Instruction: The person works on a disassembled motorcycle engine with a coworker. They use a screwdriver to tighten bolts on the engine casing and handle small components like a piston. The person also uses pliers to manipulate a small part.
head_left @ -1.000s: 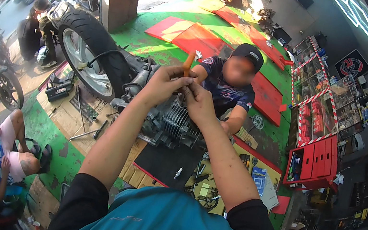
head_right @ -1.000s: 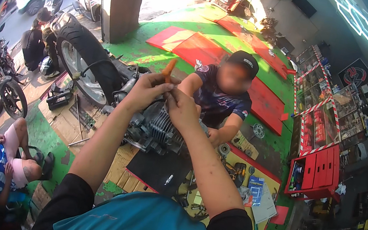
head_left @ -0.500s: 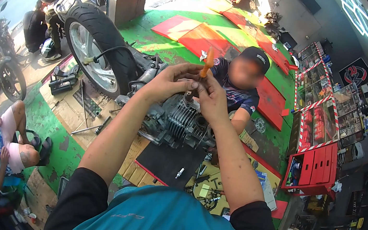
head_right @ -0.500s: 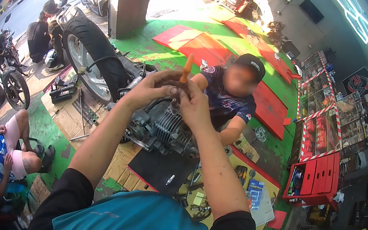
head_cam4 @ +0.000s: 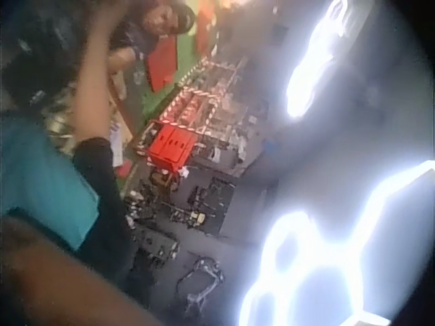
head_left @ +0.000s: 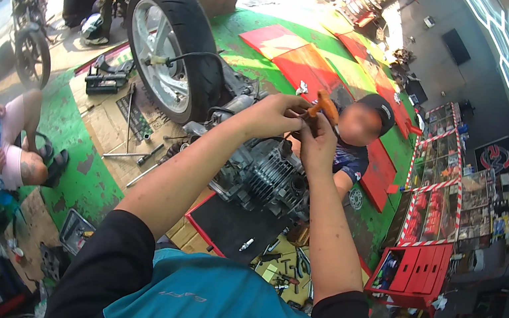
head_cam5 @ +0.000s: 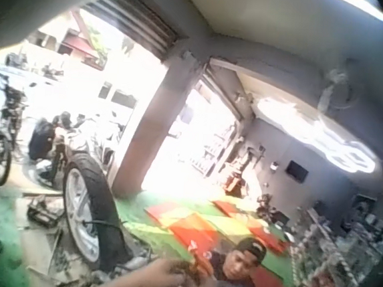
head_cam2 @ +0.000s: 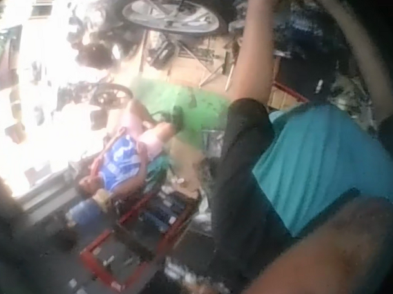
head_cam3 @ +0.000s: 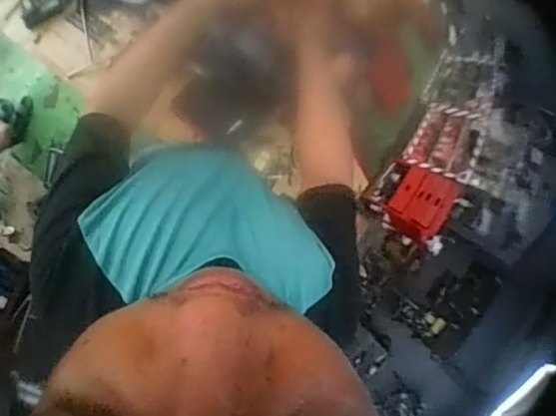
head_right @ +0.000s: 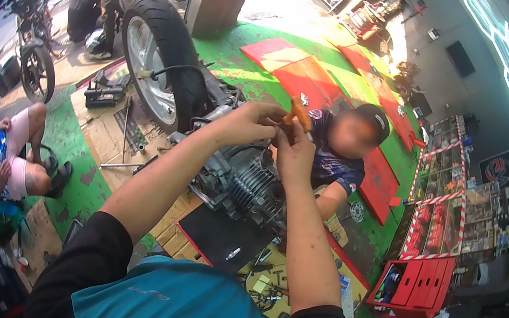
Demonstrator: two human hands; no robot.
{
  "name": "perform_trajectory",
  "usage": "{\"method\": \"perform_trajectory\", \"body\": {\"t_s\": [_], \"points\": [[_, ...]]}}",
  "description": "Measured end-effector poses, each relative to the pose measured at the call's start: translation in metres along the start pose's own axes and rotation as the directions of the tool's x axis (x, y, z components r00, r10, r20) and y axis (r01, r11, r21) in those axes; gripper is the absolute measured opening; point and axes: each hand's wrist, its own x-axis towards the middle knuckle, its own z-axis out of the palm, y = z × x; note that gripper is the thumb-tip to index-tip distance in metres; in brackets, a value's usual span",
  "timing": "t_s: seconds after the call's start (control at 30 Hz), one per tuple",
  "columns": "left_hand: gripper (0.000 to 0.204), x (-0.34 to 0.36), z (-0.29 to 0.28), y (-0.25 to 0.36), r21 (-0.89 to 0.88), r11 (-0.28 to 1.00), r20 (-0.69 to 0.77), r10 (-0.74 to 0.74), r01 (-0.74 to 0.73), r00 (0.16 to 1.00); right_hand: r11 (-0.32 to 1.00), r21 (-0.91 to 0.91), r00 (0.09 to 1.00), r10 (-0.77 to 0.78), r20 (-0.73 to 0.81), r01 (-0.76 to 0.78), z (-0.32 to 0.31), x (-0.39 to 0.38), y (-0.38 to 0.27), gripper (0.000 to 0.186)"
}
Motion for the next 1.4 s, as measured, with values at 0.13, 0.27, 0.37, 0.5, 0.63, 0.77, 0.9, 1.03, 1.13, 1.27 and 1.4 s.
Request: {"method": "perform_trajectory", "body": {"t_s": [0.13,0.27,0.37,0.5,0.63,0.77,0.9,1.03,1.13,1.27,1.4], "points": [[0.044,-0.001,0.0,0.008,-0.053,0.999,0.003,-0.005,0.005,1.0,1.0,0.013,1.0,-0.011,-0.003,0.011,0.002,-0.002,-0.009,0.024],[0.04,0.003,0.003,-0.001,-0.127,0.99,-0.005,0.052,-0.052,0.999,1.0,-0.009,1.0,-0.027,0.006,0.027,0.002,-0.002,-0.008,0.021],[0.035,0.007,0.002,-0.001,-0.218,0.975,0.028,0.055,-0.048,0.998,0.996,-0.084,0.996,0.026,0.087,-0.019,-0.004,-0.001,-0.009,0.021],[0.031,0.01,-0.001,0.001,-0.164,0.977,-0.041,0.128,-0.133,0.991,0.961,-0.275,0.988,0.073,0.136,-0.033,-0.005,0.0,-0.022,0.022],[0.034,0.011,-0.001,0.014,0.028,0.998,-0.2,-0.046,0.052,0.979,0.992,-0.119,0.995,0.049,0.087,-0.039,0.0,0.0,-0.014,0.022],[0.04,0.016,0.013,0.005,0.006,1.0,-0.22,0.03,-0.03,0.975,0.998,-0.019,0.997,0.05,-0.058,-0.051,0.004,0.0,0.002,0.021],[0.047,0.018,0.011,-0.021,-0.098,0.98,-0.178,0.155,-0.175,0.972,0.989,-0.143,0.999,0.029,-0.03,-0.033,0.001,-0.001,-0.002,0.022],[0.052,0.012,0.002,-0.014,-0.064,0.995,-0.172,0.064,-0.076,0.983,0.994,-0.101,0.999,0.037,0.006,-0.036,0.003,-0.001,-0.004,0.023],[0.051,0.004,0.005,0.004,0.095,0.995,-0.235,0.009,0.013,0.972,0.988,-0.142,0.998,0.06,0.0,-0.059,0.008,-0.006,-0.011,0.023],[0.052,0.001,0.011,0.007,0.05,0.999,-0.189,0.024,-0.015,0.982,1.0,0.019,0.999,0.015,-0.041,-0.015,0.005,-0.005,0.007,0.023],[0.06,-0.002,0.01,-0.007,-0.032,0.997,-0.156,0.058,-0.064,0.986,0.999,-0.036,0.999,0.033,0.013,-0.032,0.005,-0.005,-0.004,0.024]]}}
